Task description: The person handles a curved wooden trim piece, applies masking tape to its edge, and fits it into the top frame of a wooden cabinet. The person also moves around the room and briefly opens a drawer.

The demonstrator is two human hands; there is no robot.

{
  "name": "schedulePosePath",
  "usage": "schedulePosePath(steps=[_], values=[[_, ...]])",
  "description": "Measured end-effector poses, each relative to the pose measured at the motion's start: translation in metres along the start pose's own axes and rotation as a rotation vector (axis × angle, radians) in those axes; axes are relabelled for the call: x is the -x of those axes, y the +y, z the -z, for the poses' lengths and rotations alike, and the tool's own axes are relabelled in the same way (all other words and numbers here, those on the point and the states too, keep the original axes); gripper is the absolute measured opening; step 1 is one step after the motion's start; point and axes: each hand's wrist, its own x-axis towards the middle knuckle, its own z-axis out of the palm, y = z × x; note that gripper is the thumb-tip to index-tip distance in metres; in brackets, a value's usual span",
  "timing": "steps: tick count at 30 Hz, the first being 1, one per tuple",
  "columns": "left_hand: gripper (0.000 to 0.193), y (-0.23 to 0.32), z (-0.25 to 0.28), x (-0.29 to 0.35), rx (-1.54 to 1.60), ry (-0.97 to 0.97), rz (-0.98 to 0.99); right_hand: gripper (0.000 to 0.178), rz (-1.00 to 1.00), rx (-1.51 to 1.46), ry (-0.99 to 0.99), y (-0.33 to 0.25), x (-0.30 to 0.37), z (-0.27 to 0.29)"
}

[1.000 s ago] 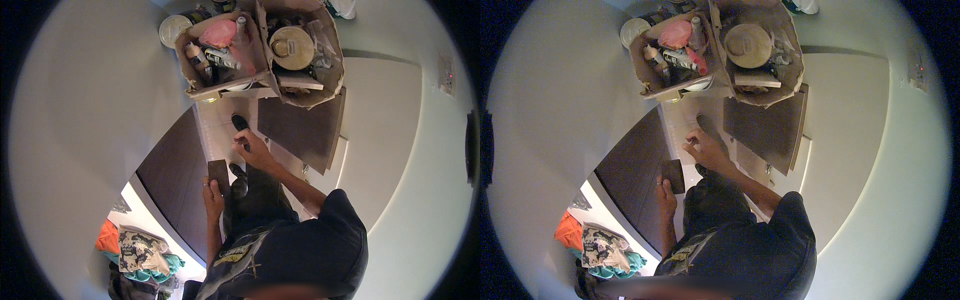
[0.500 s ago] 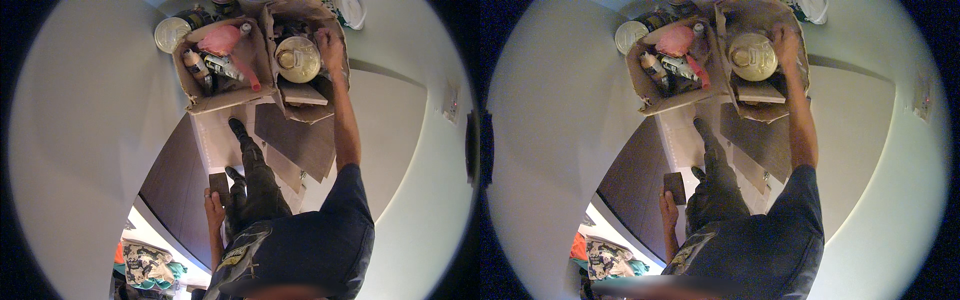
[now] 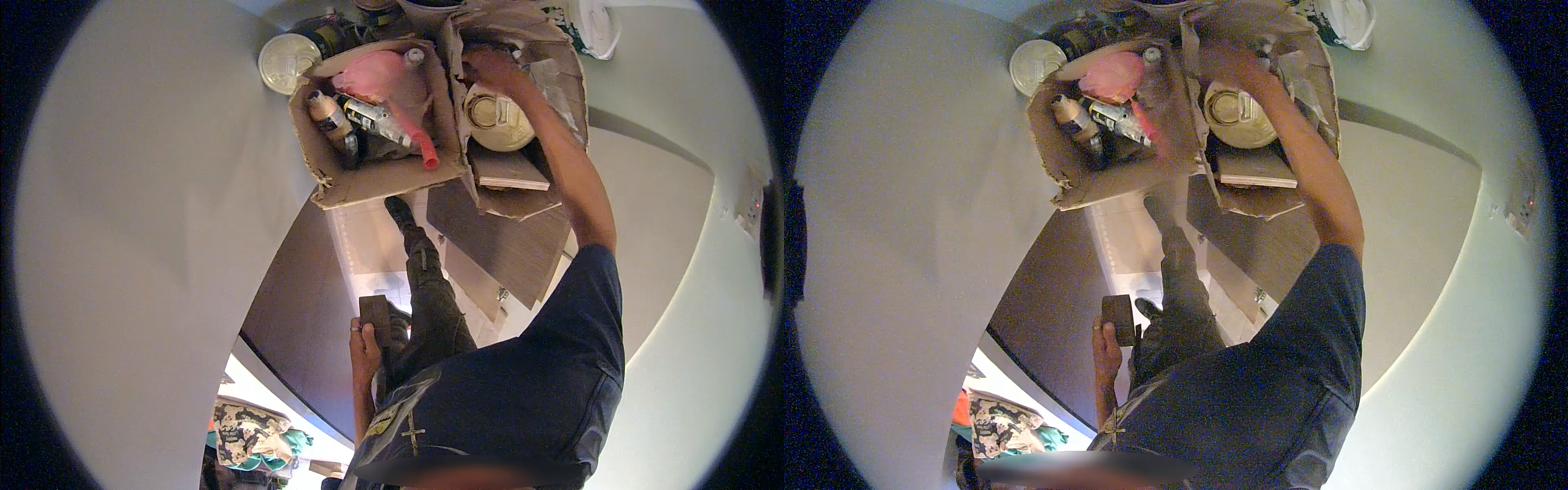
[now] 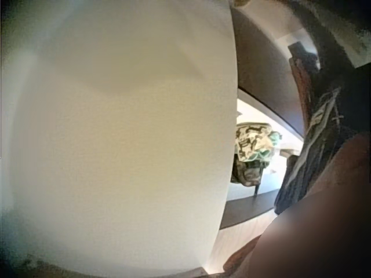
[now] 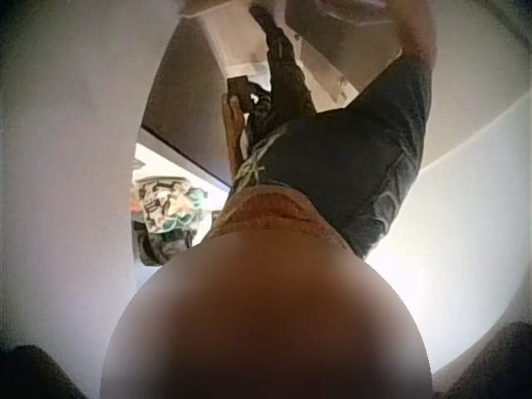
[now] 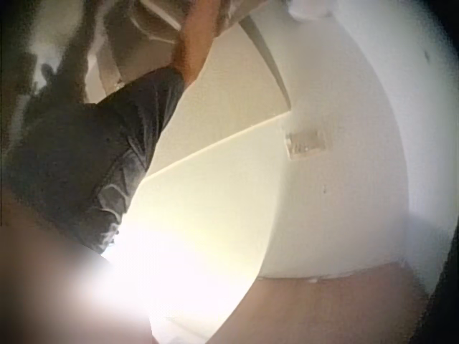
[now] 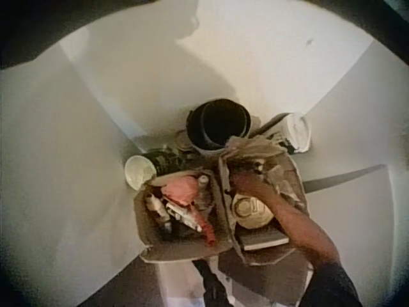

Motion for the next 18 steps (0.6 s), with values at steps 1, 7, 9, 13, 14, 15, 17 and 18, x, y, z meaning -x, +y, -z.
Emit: schedulePosePath(steps=[1,7,9,13,14,15,17,18], values=[[0.030,-0.001,0.002,0.000,-0.035,0.001,0.003,0.040,-0.026,-0.086,0.154,0.010,0.010,0.007],[0.029,-0.008,0.003,-0.010,-0.024,-0.014,0.031,0.026,-0.349,-0.588,0.901,0.053,0.132,0.037],[0.029,-0.005,-0.001,-0.015,0.015,-0.069,0.053,0.024,-0.460,-0.835,1.057,0.055,0.173,0.032],[0.029,0.006,-0.009,-0.023,-0.005,-0.123,0.022,0.030,-0.546,-1.297,1.223,0.059,0.223,0.013],[0.029,0.008,-0.010,-0.025,-0.014,-0.124,0.011,0.031,-0.542,-1.353,1.269,0.059,0.229,0.007],[0.029,0.009,-0.010,-0.026,-0.037,-0.132,-0.013,0.032,-0.535,-1.413,1.316,0.058,0.233,0.001],[0.030,0.009,-0.007,-0.027,-0.081,-0.139,-0.068,0.031,-0.527,-1.492,1.337,0.054,0.242,-0.011],[0.030,0.007,-0.006,-0.028,-0.074,-0.145,-0.059,0.030,-0.521,-1.531,1.345,0.052,0.246,-0.016]])
